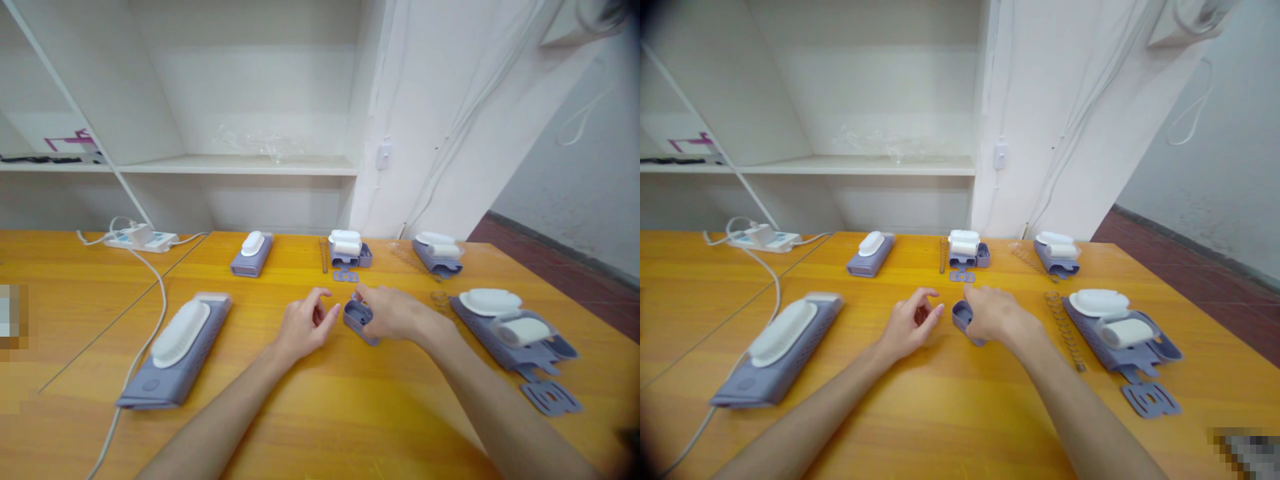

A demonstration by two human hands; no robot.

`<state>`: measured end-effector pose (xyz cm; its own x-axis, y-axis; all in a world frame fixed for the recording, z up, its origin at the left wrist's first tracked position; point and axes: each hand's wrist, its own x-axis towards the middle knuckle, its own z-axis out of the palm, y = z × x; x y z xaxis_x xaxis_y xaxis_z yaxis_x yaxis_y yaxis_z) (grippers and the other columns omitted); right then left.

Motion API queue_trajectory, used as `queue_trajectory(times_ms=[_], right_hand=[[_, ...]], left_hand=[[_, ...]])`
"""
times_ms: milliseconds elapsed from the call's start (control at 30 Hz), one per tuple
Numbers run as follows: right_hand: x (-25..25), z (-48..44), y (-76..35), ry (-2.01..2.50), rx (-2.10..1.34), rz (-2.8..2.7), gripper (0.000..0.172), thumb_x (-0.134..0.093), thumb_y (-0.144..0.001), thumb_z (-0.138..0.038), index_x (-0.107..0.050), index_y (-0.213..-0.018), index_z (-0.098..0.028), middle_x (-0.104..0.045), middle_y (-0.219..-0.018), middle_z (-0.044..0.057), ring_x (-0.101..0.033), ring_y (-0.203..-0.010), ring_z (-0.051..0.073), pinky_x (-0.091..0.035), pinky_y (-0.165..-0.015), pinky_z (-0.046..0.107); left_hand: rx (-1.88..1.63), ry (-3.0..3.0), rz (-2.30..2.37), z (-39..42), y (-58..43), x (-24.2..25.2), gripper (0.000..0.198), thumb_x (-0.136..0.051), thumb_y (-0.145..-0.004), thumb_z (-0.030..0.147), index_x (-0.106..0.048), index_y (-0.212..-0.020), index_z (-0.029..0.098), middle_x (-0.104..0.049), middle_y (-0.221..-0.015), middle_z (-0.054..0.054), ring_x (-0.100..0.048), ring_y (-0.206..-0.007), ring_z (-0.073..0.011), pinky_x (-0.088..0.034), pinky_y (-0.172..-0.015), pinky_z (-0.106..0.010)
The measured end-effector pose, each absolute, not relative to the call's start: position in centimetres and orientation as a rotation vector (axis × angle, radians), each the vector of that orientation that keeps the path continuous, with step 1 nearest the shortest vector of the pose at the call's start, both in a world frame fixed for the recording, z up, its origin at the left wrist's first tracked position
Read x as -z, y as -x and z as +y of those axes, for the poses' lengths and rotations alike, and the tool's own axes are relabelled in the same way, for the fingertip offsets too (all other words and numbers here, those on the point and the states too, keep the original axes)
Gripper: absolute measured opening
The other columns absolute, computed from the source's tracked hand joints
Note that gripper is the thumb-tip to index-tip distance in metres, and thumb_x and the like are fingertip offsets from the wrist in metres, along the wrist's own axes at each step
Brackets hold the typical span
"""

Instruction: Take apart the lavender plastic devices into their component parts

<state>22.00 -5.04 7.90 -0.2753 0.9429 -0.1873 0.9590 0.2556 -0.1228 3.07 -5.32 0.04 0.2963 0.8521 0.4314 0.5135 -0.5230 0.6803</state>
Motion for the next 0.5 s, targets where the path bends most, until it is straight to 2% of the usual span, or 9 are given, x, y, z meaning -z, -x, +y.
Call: queue_trajectory(times_ms=[100,267,400,500], right_hand=[[-8.1,-4.9,-22.5,-1.851,0.326,2.465,0.035,-0.061,-0.065,-0.023,-0.062,-0.101,-0.022,-0.068,-0.087,0.007,-0.064,-0.076,0.024,-0.040,-0.059,0.028],[-10.4,-3.8,-25.0,-1.963,0.403,2.567,0.031,-0.060,-0.069,-0.031,-0.062,-0.100,-0.024,-0.068,-0.083,0.002,-0.062,-0.070,0.018,-0.040,-0.059,0.024],[-11.3,-1.6,-28.1,-2.212,0.307,2.537,0.033,-0.059,-0.072,-0.035,-0.062,-0.102,-0.022,-0.068,-0.083,0.003,-0.062,-0.066,0.016,-0.040,-0.055,0.022],[-9.9,0.8,-30.6,-2.320,0.199,2.418,0.033,-0.058,-0.072,-0.033,-0.062,-0.102,-0.021,-0.068,-0.081,0.004,-0.062,-0.063,0.015,-0.041,-0.053,0.022]], left_hand=[[-1.113,-2.155,1.218,-5.3,-3.1,-0.1,0.025,-0.049,-0.088,0.037,-0.051,-0.105,0.019,-0.057,-0.061,0.004,-0.051,-0.051,-0.0087,-0.037,-0.052,-0.020],[-1.095,-2.161,1.216,-5.3,-3.0,0.1,0.026,-0.048,-0.089,0.039,-0.050,-0.106,0.020,-0.057,-0.061,0.005,-0.051,-0.051,-0.0087,-0.037,-0.052,-0.020],[-1.085,-2.158,1.221,-5.2,-3.1,0.3,0.026,-0.048,-0.089,0.040,-0.050,-0.106,0.020,-0.057,-0.062,0.005,-0.052,-0.051,-0.0088,-0.037,-0.052,-0.020],[-1.093,-2.155,1.219,-5.1,-3.1,0.3,0.026,-0.048,-0.089,0.039,-0.050,-0.105,0.020,-0.058,-0.062,0.004,-0.053,-0.052,-0.0090,-0.038,-0.053,-0.020]])
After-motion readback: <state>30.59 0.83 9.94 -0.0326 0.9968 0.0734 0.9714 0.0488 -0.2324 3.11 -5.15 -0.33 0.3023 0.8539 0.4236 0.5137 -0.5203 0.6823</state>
